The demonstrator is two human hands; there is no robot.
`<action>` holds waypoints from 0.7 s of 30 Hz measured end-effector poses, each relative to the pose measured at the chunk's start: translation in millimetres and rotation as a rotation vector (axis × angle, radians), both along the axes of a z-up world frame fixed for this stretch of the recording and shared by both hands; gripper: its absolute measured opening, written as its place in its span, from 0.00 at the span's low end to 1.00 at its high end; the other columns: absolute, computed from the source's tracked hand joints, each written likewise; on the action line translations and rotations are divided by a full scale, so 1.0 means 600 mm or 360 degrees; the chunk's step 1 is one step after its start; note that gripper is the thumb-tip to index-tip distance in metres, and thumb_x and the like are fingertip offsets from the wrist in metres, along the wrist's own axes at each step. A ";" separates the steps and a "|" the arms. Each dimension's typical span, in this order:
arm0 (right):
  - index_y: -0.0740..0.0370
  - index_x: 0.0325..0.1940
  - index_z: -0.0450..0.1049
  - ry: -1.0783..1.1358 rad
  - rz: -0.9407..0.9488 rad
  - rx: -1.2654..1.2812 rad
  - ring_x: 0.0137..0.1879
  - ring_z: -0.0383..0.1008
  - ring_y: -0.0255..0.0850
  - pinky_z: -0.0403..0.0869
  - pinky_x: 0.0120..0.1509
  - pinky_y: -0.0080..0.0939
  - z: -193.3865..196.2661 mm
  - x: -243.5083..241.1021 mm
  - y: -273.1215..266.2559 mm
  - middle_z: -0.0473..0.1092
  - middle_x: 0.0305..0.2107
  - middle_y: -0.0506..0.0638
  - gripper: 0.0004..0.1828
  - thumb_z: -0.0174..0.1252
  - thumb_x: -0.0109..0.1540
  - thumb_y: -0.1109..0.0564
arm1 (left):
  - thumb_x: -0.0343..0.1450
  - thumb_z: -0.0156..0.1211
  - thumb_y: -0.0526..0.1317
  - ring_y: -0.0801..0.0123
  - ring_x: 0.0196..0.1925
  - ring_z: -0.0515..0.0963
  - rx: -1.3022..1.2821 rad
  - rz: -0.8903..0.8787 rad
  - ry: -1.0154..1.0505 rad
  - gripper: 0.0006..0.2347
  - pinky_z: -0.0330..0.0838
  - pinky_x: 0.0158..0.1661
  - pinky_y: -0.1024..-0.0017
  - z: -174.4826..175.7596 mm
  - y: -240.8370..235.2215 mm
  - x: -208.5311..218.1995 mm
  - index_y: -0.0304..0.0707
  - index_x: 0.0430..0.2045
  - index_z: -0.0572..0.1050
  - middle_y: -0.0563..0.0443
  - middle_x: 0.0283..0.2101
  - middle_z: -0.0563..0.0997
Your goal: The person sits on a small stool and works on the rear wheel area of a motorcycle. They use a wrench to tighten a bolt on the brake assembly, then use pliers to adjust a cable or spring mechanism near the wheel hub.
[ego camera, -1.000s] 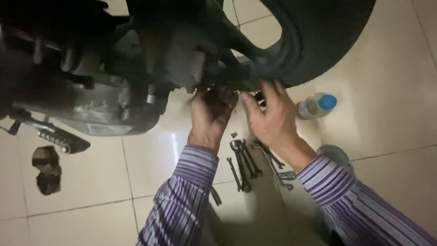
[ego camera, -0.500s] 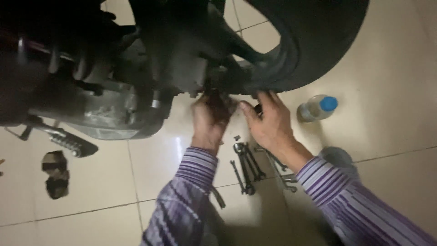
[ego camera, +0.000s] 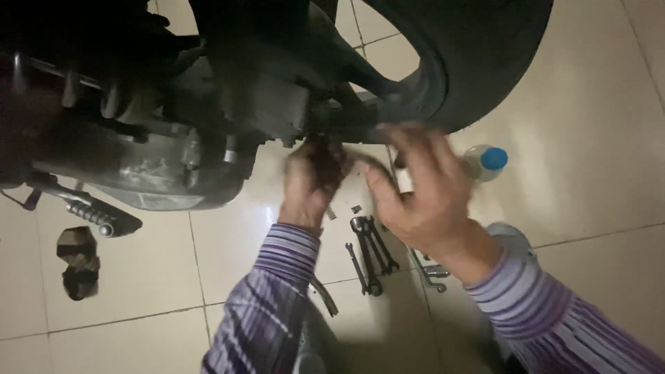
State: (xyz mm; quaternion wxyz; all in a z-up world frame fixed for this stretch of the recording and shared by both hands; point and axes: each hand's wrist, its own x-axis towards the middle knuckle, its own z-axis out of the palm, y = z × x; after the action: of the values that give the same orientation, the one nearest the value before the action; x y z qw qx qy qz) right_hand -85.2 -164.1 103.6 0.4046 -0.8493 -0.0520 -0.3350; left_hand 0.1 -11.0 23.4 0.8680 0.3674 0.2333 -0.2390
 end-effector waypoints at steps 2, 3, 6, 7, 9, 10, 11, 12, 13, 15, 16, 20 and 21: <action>0.71 0.54 0.71 -0.0382 -0.0195 -0.0439 0.47 0.74 0.52 0.77 0.46 0.46 0.033 0.004 -0.028 0.71 0.45 0.63 0.23 0.69 0.67 0.51 | 0.76 0.39 0.37 0.67 0.26 0.73 -0.0077 0.0050 0.0112 0.08 0.69 0.37 0.67 -0.012 0.013 0.007 0.43 0.35 0.71 0.50 0.22 0.74; 0.71 0.54 0.71 -0.0382 -0.0187 -0.0431 0.47 0.74 0.52 0.77 0.46 0.46 0.040 0.002 -0.039 0.71 0.45 0.63 0.23 0.69 0.67 0.51 | 0.76 0.39 0.37 0.67 0.26 0.73 -0.0070 0.0060 0.0112 0.08 0.69 0.37 0.67 -0.018 0.013 0.007 0.43 0.35 0.71 0.50 0.22 0.74; 0.74 0.64 0.63 -0.0358 -0.0310 -0.0663 0.57 0.64 0.60 0.64 0.57 0.59 0.053 0.000 -0.066 0.66 0.54 0.70 0.44 0.87 0.65 0.47 | 0.76 0.39 0.39 0.66 0.27 0.76 0.0019 0.0128 0.0198 0.10 0.72 0.47 0.59 -0.009 0.006 0.005 0.46 0.29 0.71 0.50 0.22 0.76; 0.76 0.61 0.66 -0.0405 -0.0293 -0.0677 0.57 0.66 0.61 0.65 0.60 0.58 0.052 0.000 -0.066 0.66 0.53 0.70 0.42 0.86 0.63 0.47 | 0.77 0.41 0.39 0.66 0.26 0.75 0.0044 0.0152 0.0200 0.09 0.72 0.42 0.63 0.010 0.002 0.000 0.43 0.34 0.72 0.49 0.22 0.75; 0.78 0.58 0.68 -0.0446 -0.0278 -0.0686 0.58 0.67 0.61 0.66 0.62 0.58 0.061 -0.003 -0.076 0.67 0.52 0.69 0.40 0.86 0.62 0.47 | 0.78 0.42 0.40 0.65 0.25 0.74 0.0073 0.0173 0.0207 0.09 0.72 0.36 0.67 0.032 -0.002 -0.009 0.40 0.39 0.73 0.48 0.22 0.74; 0.80 0.57 0.66 -0.0492 -0.0261 -0.0661 0.56 0.65 0.61 0.66 0.59 0.58 0.073 -0.006 -0.085 0.65 0.50 0.70 0.39 0.87 0.65 0.53 | 0.77 0.42 0.37 0.66 0.25 0.73 0.0089 0.0179 0.0197 0.08 0.70 0.34 0.68 0.037 -0.001 -0.013 0.41 0.37 0.72 0.49 0.21 0.73; 0.83 0.56 0.63 -0.0553 -0.0245 -0.0651 0.55 0.63 0.61 0.67 0.56 0.58 0.088 -0.004 -0.099 0.63 0.48 0.71 0.38 0.88 0.67 0.60 | 0.76 0.42 0.35 0.66 0.24 0.72 0.0087 0.0183 0.0174 0.07 0.68 0.32 0.69 0.044 -0.006 -0.010 0.41 0.34 0.71 0.50 0.20 0.72; 0.83 0.56 0.63 -0.0562 -0.0249 -0.0662 0.55 0.63 0.61 0.67 0.56 0.58 0.087 -0.001 -0.115 0.63 0.48 0.71 0.38 0.88 0.67 0.60 | 0.76 0.42 0.35 0.66 0.24 0.72 0.0076 0.0178 0.0166 0.07 0.68 0.32 0.69 0.047 -0.014 -0.008 0.41 0.34 0.71 0.50 0.20 0.72; 0.79 0.63 0.58 -0.0409 -0.0287 -0.0559 0.61 0.62 0.63 0.70 0.60 0.61 0.083 0.002 -0.126 0.59 0.55 0.69 0.52 0.98 0.61 0.60 | 0.76 0.42 0.36 0.65 0.26 0.70 0.0104 0.0186 0.0181 0.06 0.68 0.35 0.69 0.051 -0.013 -0.010 0.41 0.36 0.71 0.48 0.22 0.70; 0.76 0.70 0.54 -0.0250 -0.0322 -0.0454 0.67 0.61 0.64 0.72 0.65 0.64 0.085 0.018 -0.133 0.55 0.62 0.67 0.66 1.08 0.55 0.60 | 0.77 0.43 0.37 0.65 0.27 0.68 0.0133 0.0195 0.0203 0.06 0.69 0.38 0.69 0.053 -0.009 -0.012 0.40 0.38 0.70 0.46 0.24 0.68; 0.74 0.71 0.51 -0.0007 -0.0255 -0.0418 0.71 0.59 0.67 0.66 0.72 0.63 0.090 0.031 -0.130 0.56 0.65 0.71 0.65 1.02 0.57 0.56 | 0.76 0.44 0.36 0.64 0.27 0.69 0.0095 0.0209 0.0177 0.05 0.68 0.36 0.67 0.052 -0.007 -0.013 0.40 0.40 0.70 0.47 0.23 0.68; 0.72 0.66 0.56 0.0208 -0.0163 -0.0414 0.62 0.68 0.68 0.69 0.58 0.60 0.088 0.049 -0.147 0.64 0.56 0.72 0.53 0.93 0.61 0.51 | 0.75 0.43 0.35 0.66 0.23 0.71 -0.0002 0.0199 0.0154 0.06 0.67 0.28 0.67 0.025 -0.005 -0.004 0.40 0.37 0.71 0.49 0.19 0.70; 0.72 0.66 0.56 0.0202 -0.0165 -0.0431 0.62 0.68 0.68 0.69 0.58 0.60 0.082 0.046 -0.146 0.64 0.56 0.72 0.53 0.93 0.61 0.51 | 0.75 0.43 0.35 0.66 0.23 0.71 -0.0019 0.0197 0.0150 0.06 0.67 0.28 0.67 0.032 -0.005 -0.006 0.40 0.37 0.71 0.49 0.19 0.70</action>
State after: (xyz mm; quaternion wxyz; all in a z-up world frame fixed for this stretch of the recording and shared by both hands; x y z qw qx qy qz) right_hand -57.3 -251.7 152.6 0.2711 -0.9171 -0.0270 -0.2910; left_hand -3.6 -14.0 42.8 0.8715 0.3353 0.2947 -0.2031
